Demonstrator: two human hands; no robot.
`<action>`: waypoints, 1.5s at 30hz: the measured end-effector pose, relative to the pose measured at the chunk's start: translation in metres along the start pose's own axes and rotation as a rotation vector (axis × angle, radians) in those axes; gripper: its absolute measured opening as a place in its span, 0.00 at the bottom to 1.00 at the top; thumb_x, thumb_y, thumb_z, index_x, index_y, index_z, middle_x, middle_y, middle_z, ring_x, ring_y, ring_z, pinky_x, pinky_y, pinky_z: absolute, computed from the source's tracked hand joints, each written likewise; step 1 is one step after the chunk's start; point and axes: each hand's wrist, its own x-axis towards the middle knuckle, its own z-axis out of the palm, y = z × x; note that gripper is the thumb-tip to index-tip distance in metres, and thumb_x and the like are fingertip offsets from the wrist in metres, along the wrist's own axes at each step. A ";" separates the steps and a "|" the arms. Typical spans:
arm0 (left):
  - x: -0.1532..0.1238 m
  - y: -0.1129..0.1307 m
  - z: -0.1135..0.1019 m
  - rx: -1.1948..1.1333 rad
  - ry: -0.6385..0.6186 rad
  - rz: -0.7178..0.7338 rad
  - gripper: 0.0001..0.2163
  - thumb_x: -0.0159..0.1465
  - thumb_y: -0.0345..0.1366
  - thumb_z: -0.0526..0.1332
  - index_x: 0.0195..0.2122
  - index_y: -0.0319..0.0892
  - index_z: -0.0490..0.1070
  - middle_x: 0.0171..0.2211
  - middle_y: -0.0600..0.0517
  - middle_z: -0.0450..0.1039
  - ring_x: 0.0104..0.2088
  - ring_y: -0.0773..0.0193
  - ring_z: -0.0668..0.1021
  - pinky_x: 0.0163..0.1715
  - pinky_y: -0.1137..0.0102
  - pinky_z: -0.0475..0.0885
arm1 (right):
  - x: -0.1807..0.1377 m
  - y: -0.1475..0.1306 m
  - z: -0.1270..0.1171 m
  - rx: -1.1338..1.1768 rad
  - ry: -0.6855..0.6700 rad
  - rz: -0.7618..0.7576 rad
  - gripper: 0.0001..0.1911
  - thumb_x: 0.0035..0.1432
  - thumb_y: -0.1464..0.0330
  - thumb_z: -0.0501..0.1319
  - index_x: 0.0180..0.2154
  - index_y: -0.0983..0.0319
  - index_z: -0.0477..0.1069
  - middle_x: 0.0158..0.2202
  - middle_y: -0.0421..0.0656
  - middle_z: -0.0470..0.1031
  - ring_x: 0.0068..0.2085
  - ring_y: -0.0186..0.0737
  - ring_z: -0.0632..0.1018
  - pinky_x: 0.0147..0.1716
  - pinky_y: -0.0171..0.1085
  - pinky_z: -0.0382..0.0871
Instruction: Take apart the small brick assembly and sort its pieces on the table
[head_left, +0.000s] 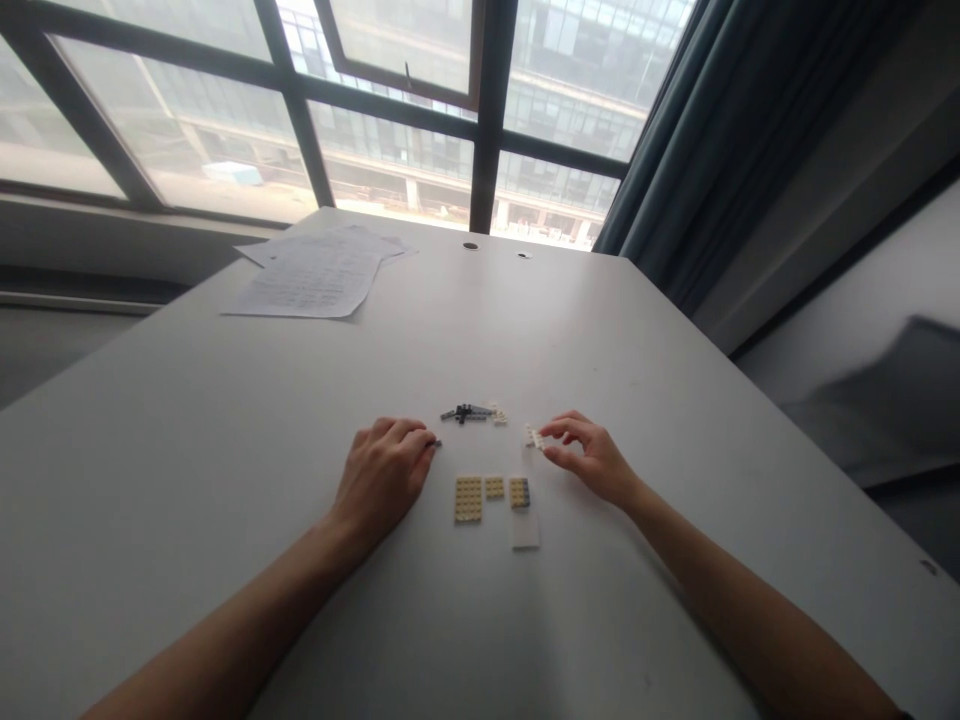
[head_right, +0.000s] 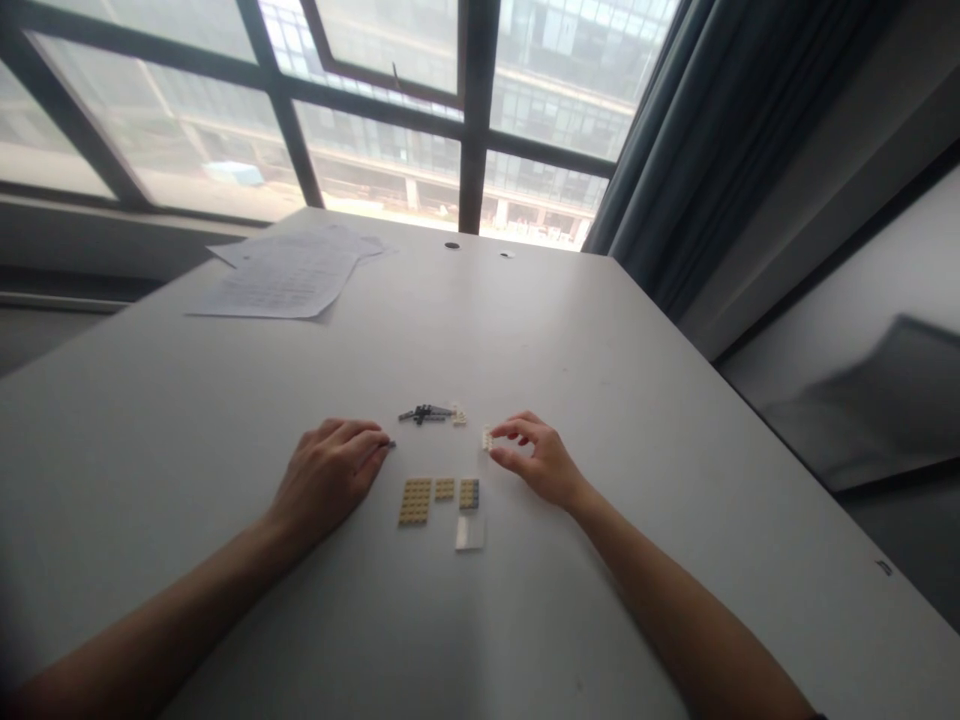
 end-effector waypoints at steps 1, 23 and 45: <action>0.000 0.000 0.000 -0.001 0.000 0.001 0.11 0.65 0.38 0.54 0.38 0.43 0.75 0.43 0.48 0.76 0.44 0.53 0.72 0.44 0.59 0.64 | -0.004 0.000 -0.003 0.123 0.000 0.084 0.12 0.54 0.61 0.63 0.38 0.60 0.75 0.38 0.43 0.72 0.38 0.39 0.72 0.39 0.38 0.66; -0.002 -0.001 0.000 0.034 0.026 -0.002 0.11 0.64 0.37 0.55 0.41 0.43 0.74 0.45 0.47 0.74 0.47 0.52 0.71 0.44 0.58 0.64 | -0.050 0.006 0.004 -0.510 -0.084 -0.106 0.13 0.56 0.66 0.63 0.44 0.60 0.72 0.45 0.47 0.71 0.48 0.46 0.69 0.51 0.48 0.63; -0.001 0.000 -0.001 0.019 0.014 -0.025 0.11 0.63 0.38 0.54 0.40 0.43 0.75 0.45 0.46 0.74 0.47 0.51 0.71 0.44 0.57 0.65 | -0.053 0.004 0.009 -0.535 -0.042 -0.094 0.13 0.57 0.65 0.62 0.45 0.59 0.72 0.45 0.48 0.71 0.48 0.47 0.69 0.50 0.49 0.64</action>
